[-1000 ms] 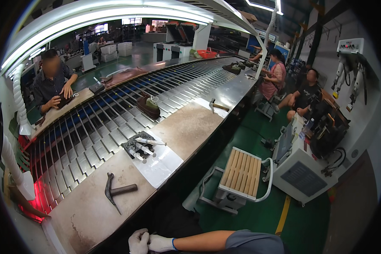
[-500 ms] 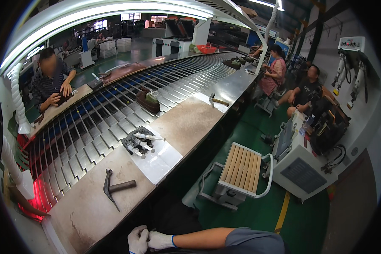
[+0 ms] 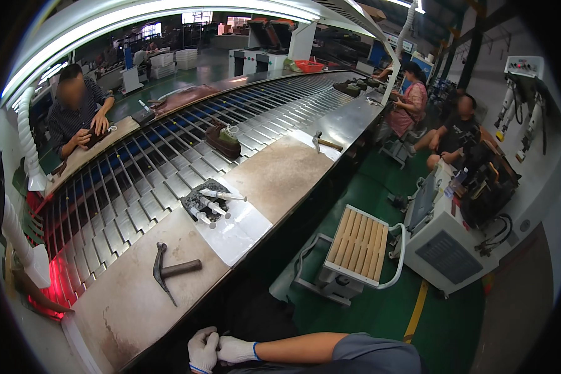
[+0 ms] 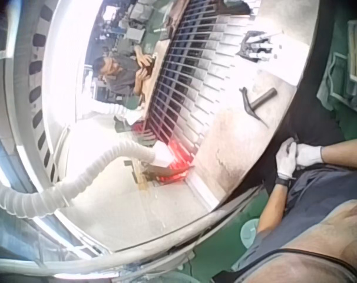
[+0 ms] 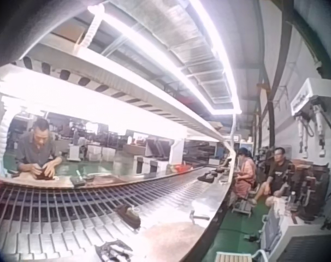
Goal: The person attaches a sole to a shoe upper by hand, hammers the shoe with a hammer, and places it onto a conveyor belt. The person then walks across the room to touch a phone on a chair before returning to the workstation.
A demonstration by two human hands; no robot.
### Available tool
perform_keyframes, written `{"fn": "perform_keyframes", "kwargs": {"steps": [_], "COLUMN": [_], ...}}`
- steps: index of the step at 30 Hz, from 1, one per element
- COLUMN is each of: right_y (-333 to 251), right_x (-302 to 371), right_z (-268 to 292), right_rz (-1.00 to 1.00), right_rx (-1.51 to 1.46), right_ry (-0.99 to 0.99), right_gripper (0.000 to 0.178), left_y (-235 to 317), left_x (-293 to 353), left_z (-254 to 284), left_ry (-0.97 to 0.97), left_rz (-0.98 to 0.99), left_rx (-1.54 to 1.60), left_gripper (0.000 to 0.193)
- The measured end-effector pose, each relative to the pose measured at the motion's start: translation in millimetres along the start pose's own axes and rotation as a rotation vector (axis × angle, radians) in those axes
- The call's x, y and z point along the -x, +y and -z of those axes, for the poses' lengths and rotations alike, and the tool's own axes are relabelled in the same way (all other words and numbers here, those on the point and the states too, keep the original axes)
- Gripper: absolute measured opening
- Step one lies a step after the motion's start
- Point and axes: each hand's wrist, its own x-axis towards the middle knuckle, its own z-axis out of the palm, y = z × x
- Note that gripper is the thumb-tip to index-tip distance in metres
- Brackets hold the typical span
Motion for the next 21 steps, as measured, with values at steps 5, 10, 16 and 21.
{"fn": "perform_keyframes", "kwargs": {"steps": [5,10,16,21], "right_y": [-6,-12,-1,-12], "right_x": [2,4,-3,4], "right_z": [1,1,-5,-6], "right_rz": [-0.024,-0.055,-0.075,-0.055], "right_rx": [-0.017,-0.012,0.059,0.103], "right_ry": [-0.022,-0.040,-0.083,-0.050], "right_gripper": [0.030,0.027,0.032,0.035], "left_y": [2,-9,-9,13], "left_x": [1,2,8,9], "left_z": [1,1,5,12], "left_ry": [0.007,0.001,-0.024,-0.041], "left_rz": [0.007,-0.007,0.045,0.091], "left_rx": [0.008,0.003,0.040,0.013], "left_gripper": [0.032,0.030,0.032,0.034]}}
